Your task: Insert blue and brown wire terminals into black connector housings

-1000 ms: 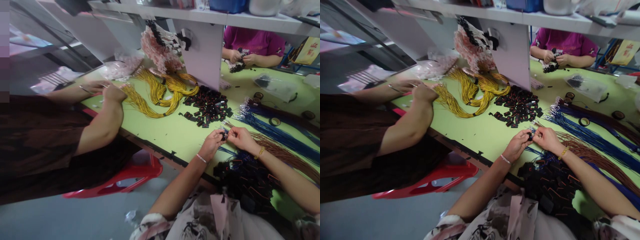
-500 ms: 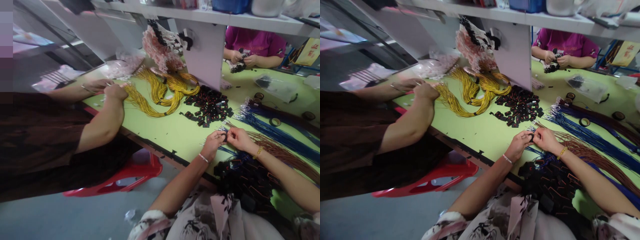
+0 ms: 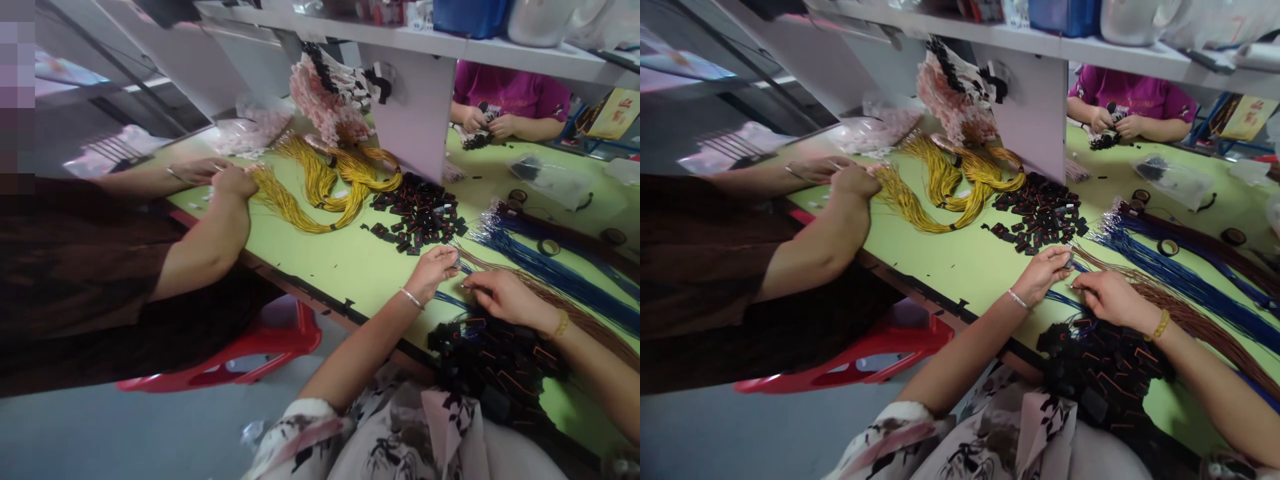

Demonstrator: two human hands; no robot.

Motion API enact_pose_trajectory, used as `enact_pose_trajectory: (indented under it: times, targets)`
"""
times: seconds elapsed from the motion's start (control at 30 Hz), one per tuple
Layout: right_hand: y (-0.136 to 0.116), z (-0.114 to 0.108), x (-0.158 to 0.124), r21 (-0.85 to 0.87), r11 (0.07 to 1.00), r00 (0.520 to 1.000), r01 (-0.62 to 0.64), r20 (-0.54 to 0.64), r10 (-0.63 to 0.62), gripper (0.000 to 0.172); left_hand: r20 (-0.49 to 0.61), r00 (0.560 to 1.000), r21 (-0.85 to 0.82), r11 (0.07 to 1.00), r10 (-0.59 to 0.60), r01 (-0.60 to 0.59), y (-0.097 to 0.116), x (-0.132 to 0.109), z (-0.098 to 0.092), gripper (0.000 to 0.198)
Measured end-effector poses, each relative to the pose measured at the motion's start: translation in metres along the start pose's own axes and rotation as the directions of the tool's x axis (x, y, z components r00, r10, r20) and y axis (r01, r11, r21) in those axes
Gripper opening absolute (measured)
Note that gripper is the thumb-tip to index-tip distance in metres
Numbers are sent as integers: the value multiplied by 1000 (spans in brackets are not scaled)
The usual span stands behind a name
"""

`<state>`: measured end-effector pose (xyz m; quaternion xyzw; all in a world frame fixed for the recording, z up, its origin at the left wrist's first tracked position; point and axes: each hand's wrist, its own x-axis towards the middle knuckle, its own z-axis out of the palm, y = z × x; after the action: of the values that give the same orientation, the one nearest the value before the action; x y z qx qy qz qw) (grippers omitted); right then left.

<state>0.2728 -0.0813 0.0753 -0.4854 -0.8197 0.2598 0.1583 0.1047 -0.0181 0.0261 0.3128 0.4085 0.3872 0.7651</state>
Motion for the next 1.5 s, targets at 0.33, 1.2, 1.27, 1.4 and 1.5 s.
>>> enact_pose_trajectory:
  times: [0.33, 1.2, 1.27, 1.4, 1.5]
  targets:
    - [41, -3, -3, 575, 757, 847, -310, -196, 495, 30, 74, 972, 262, 936, 225, -237, -8, -34, -3, 15]
    - [20, 59, 44, 501, 845, 953, -185, -118, 279, 16, 193, 840, 970, 33, 507, -243, 20, 2, -69, 33]
    - [20, 60, 44, 504, 843, 952, -186, -121, 282, 16, 185, 857, 979, -13, 481, -204, 19, 12, -77, 29]
    - [20, 60, 44, 520, 836, 958, -173, -110, 267, 16, 169, 860, 985, -57, 482, -162, 16, 9, -79, 21]
    - [18, 59, 43, 504, 844, 955, -180, -117, 274, 16, 166, 877, 984, -22, 450, -175, 18, 2, -77, 14]
